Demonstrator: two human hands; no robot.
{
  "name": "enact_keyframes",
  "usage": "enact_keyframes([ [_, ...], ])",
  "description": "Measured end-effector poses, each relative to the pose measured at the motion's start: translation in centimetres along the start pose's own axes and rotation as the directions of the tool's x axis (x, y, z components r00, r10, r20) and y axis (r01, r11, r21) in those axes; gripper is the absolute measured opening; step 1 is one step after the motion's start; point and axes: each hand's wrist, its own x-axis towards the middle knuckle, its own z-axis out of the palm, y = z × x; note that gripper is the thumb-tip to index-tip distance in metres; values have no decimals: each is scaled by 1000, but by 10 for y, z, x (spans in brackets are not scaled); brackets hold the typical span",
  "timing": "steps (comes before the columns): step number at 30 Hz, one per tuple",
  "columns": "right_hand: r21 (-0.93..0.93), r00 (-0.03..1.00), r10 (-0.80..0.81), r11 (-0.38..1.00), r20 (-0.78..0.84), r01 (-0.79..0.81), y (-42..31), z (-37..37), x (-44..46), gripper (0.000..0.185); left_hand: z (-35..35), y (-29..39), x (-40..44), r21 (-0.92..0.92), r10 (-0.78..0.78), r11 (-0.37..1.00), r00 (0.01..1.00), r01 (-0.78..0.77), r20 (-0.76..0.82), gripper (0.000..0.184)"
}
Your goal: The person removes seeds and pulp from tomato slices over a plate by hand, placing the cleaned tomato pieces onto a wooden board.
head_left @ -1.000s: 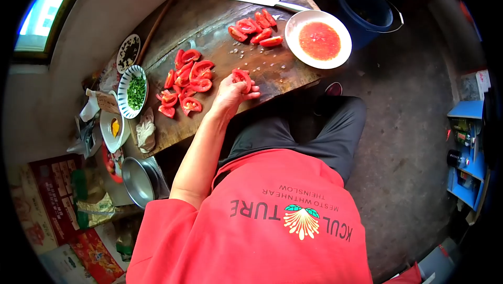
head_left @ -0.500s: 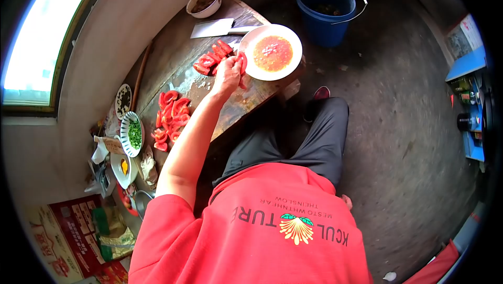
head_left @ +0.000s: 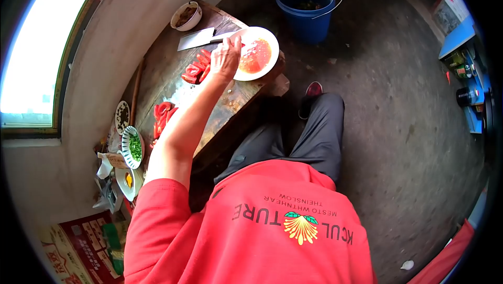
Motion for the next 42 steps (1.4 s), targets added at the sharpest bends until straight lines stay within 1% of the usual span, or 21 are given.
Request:
enact_keyframes([
  [1, -21, 1000, -16, 1000, -3, 16, 8, -1, 7, 18, -15, -1, 1, -57, -27, 998, 1000, 28, 8, 39],
  [2, 35, 999, 54, 998, 6, -54, -39, -2, -17, 19, -20, -3, 5, -132, -87, 988, 996, 86, -1, 42],
  [4, 144, 981, 191, 971, 24, -193, -151, -4, -74, 19, -24, -12, 4, -125, -45, 991, 997, 36, -68, 43],
  [5, 118, 982, 191, 975, 7, -190, -158, -3, -76, 19, -22, -17, 5, -164, -76, 984, 997, 71, -24, 46],
  [9, 67, 985, 166, 984, -47, -163, -190, -3, -93, 17, -60, -17, 5, -234, -151, 965, 979, 115, -140, 47],
  [12, 89, 987, 142, 987, -71, -136, -192, -2, -97, 17, -80, -3, 2, -359, -332, 912, 871, 199, -363, 41],
  [13, 99, 987, 140, 986, -76, -132, -186, -3, -99, 17, -36, -12, 4, -337, -252, 927, 938, 164, -237, 34],
  [14, 87, 990, 126, 989, -67, -120, -184, -7, -103, 17, -34, -7, -2, -337, -206, 894, 939, 296, 276, 30],
  [15, 85, 992, 109, 991, -59, -103, -185, -7, -106, 17, 6, -10, 0, -329, -300, 847, 887, 416, 350, 28],
  [16, 158, 995, 99, 983, -32, -93, -175, -4, -105, 17, -16, -2, -2, -414, -407, 727, 830, 548, 382, 31],
  [18, 355, 996, 77, 931, 45, -88, -137, 1, -86, 17, 33, -15, -8, -603, -321, 712, 930, 360, 177, 33],
  [19, 463, 994, 65, 881, 93, -101, -108, 0, -71, 17, 15, -14, -8, -727, -360, 388, 820, 566, 446, 34],
  [20, 376, 996, 27, 925, 81, -55, -85, -3, -55, 17, -11, -11, -9, -693, -287, 12, 666, 721, 688, 35],
  [21, 290, 997, -20, 957, 73, -2, -73, -2, -40, 17, -21, -9, -15, -699, -266, -234, 647, 676, 715, 38],
  [22, 203, 995, -71, 978, 71, 56, -61, -2, -27, 17, -20, -13, -20, -664, -203, -395, 645, 634, 737, 37],
  [23, 329, 995, -97, 940, -11, 95, -100, -3, -60, 19, -15, -16, -25, -622, -113, -492, 663, 610, 740, 33],
  [24, 326, 997, -74, 943, -8, 73, -130, -8, -76, 19, -21, -17, -31, -565, -22, -580, 683, 586, 730, 28],
  [26, 319, 1000, -25, 947, -7, 26, -186, -14, -102, 21, -26, -18, -45, -500, 151, -665, 755, 555, 637, 33],
  [29, 389, 995, 88, 919, -54, -60, -219, -23, -98, 22, -46, -14, -68, -484, 215, -702, 804, 522, 555, 37],
  [34, 444, 997, -42, 893, -66, 67, -274, -35, -106, 22, -53, -11, -86, -501, 210, -685, 802, 528, 559, 35],
  [42, 441, 990, -133, 887, -45, 139, -332, -10, -137, 26, -60, -2, -81, -745, -61, -484, 832, 459, 552, 28],
])
